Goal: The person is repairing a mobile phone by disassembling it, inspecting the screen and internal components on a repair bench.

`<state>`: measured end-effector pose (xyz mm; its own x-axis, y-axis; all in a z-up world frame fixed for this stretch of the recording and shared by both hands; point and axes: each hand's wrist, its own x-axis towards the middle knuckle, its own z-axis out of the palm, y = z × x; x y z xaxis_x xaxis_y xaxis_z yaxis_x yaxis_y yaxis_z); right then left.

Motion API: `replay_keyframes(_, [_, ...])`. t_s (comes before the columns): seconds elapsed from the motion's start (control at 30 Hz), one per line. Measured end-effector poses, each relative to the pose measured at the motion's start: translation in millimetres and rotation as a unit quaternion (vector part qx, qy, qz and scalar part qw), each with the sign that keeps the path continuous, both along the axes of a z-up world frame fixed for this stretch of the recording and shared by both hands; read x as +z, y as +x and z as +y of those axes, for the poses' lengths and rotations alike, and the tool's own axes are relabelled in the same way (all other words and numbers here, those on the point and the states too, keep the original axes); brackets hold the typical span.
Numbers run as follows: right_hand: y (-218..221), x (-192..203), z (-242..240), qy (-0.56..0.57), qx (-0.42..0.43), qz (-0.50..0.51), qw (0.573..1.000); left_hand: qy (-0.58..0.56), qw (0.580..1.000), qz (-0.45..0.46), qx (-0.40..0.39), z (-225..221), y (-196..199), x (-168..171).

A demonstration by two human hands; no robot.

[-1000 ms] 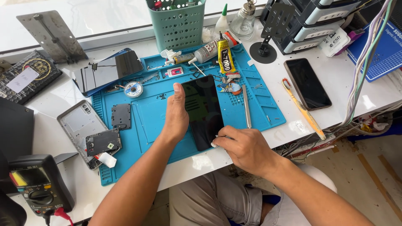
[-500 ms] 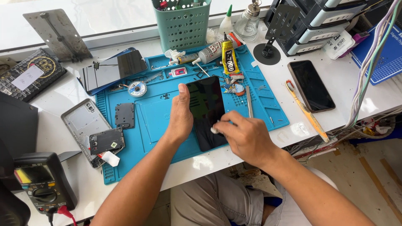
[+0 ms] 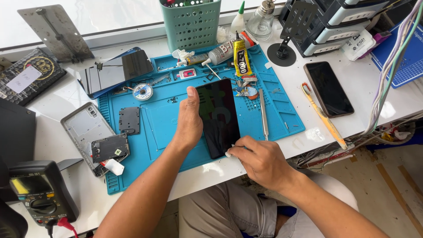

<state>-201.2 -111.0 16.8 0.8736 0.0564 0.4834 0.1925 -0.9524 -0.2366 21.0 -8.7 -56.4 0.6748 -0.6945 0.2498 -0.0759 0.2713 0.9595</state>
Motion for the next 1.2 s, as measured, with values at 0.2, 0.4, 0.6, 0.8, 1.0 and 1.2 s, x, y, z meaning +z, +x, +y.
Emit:
replay_keyframes(0.2, [20, 13, -9, -0.003, -0.025, -0.043, 0.999, -0.004, 1.000, -0.004, 0.008, 0, -11, 8])
replay_keyframes(0.4, [33, 13, -11, 0.007, -0.031, -0.083, 0.996, -0.017, 1.000, -0.006, 0.011, -2, -6, 4])
replay_keyframes(0.6, [12, 7, 5, 0.016, -0.018, -0.026, 0.999, -0.040, 0.999, 0.004, 0.004, -8, -5, -16])
replay_keyframes(0.8, [7, 17, -21, 0.095, -0.076, -0.066, 0.990, -0.021, 0.991, 0.132, 0.015, 3, -36, 66])
replay_keyframes(1.0, [-15, 9, -79, 0.069, -0.240, -0.010, 0.968, 0.018, 0.950, 0.310, 0.036, 9, -50, 107])
replay_keyframes(1.2, [-9, 14, -98, 0.032, -0.289, 0.021, 0.957, -0.063, 0.917, 0.390, 0.062, 3, -36, 94])
